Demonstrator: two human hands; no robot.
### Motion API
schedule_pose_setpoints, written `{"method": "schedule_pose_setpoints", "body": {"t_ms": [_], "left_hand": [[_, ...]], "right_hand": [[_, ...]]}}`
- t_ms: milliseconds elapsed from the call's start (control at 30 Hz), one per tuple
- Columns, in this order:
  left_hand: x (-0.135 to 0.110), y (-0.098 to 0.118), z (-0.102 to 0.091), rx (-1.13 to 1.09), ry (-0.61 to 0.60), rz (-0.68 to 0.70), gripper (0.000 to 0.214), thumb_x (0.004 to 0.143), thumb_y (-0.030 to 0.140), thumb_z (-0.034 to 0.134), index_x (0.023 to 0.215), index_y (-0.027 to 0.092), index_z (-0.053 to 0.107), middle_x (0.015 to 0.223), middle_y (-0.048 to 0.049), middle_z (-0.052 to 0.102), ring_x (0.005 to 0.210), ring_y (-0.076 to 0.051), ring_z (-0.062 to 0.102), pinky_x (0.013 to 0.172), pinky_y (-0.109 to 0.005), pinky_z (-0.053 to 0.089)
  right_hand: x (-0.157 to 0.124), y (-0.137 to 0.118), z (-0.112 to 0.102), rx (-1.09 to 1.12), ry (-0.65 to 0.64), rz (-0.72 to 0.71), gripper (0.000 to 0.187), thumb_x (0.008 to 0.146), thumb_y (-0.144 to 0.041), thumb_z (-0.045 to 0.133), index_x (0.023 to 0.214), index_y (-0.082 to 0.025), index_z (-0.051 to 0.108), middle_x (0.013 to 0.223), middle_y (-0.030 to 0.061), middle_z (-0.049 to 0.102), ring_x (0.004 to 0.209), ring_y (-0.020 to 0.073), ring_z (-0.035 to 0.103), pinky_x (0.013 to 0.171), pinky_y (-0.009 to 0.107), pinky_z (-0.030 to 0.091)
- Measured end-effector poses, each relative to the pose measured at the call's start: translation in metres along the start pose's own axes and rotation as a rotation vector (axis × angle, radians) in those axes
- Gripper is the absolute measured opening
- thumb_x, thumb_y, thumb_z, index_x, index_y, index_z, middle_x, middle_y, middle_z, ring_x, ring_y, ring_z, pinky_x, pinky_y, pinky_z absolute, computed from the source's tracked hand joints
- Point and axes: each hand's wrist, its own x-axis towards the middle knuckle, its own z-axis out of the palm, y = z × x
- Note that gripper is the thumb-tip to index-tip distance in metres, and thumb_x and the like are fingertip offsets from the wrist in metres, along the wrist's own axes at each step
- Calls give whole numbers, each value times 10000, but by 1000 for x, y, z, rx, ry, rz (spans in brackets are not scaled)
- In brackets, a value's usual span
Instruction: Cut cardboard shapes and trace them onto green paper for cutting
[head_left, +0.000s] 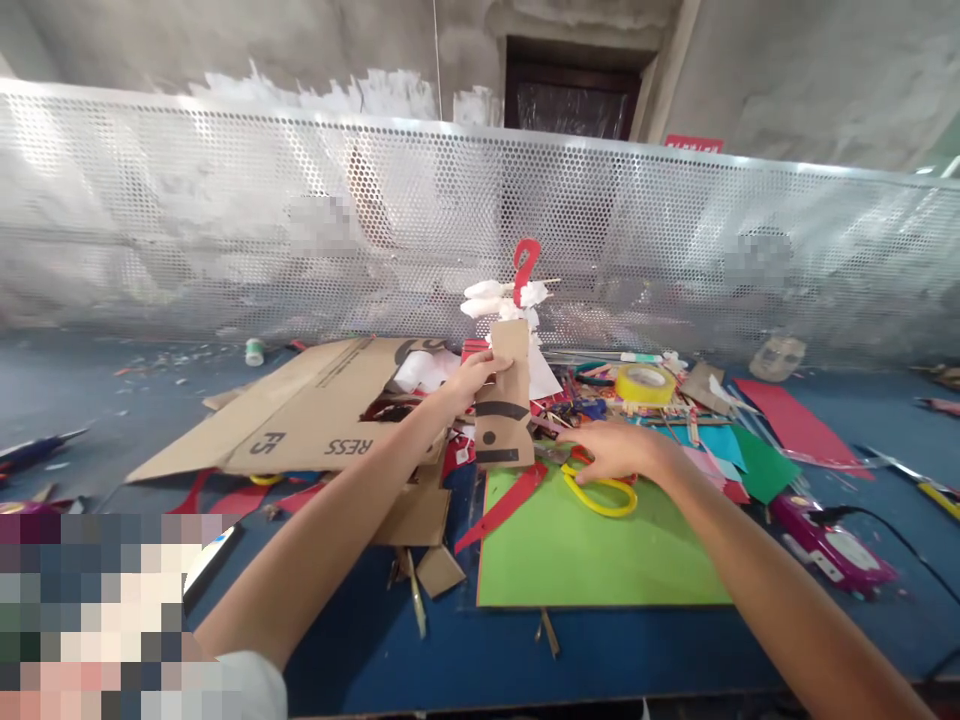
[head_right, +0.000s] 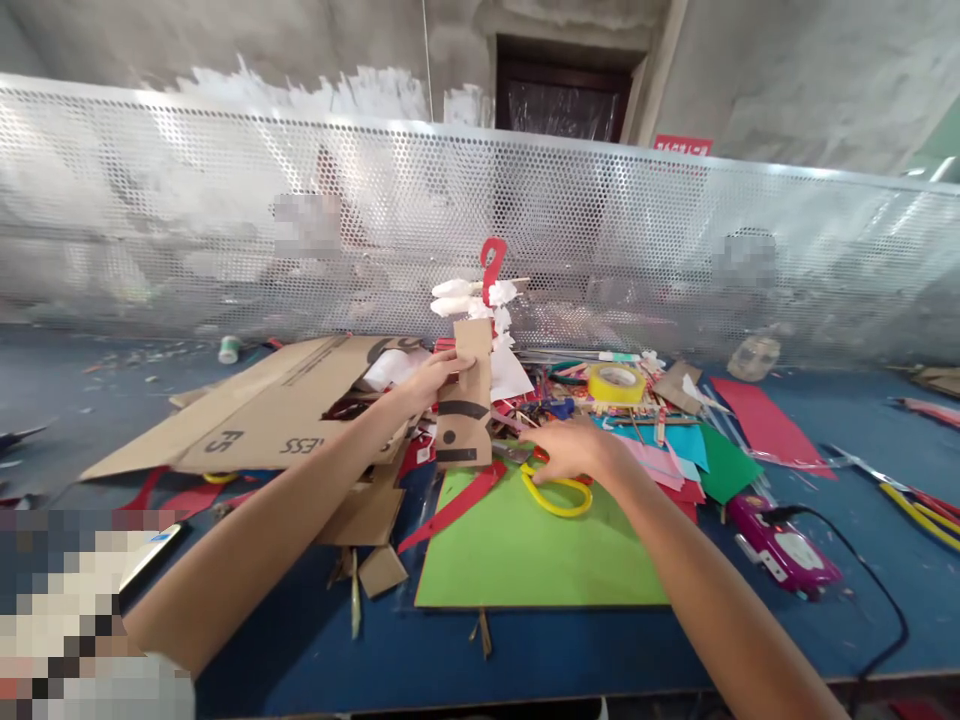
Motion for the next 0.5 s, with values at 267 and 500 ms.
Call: {"method": "schedule_pose_setpoints", "body": {"t_ms": [267, 500], "left_hand": [[3, 0, -3, -74, 96, 97, 477, 603, 340, 913, 1005, 193, 703, 887, -43, 785, 775, -218, 742, 731, -322, 597], [-2, 20, -5, -155, 173, 126, 414, 632, 271, 799, 1018, 191, 674, 855, -32, 767, 719, -207, 729, 705, -333, 612]], "right_hand": [[-12, 12, 11, 213, 63, -13, 409, 788, -324, 719, 1179, -213, 671, 888, 80, 728, 793, 251, 660, 654, 314, 431], [-14, 42, 18, 1064, 244, -94, 510, 858, -442, 721, 1230, -229, 444, 954, 25, 659, 769, 177, 676, 578, 262, 508]]}}
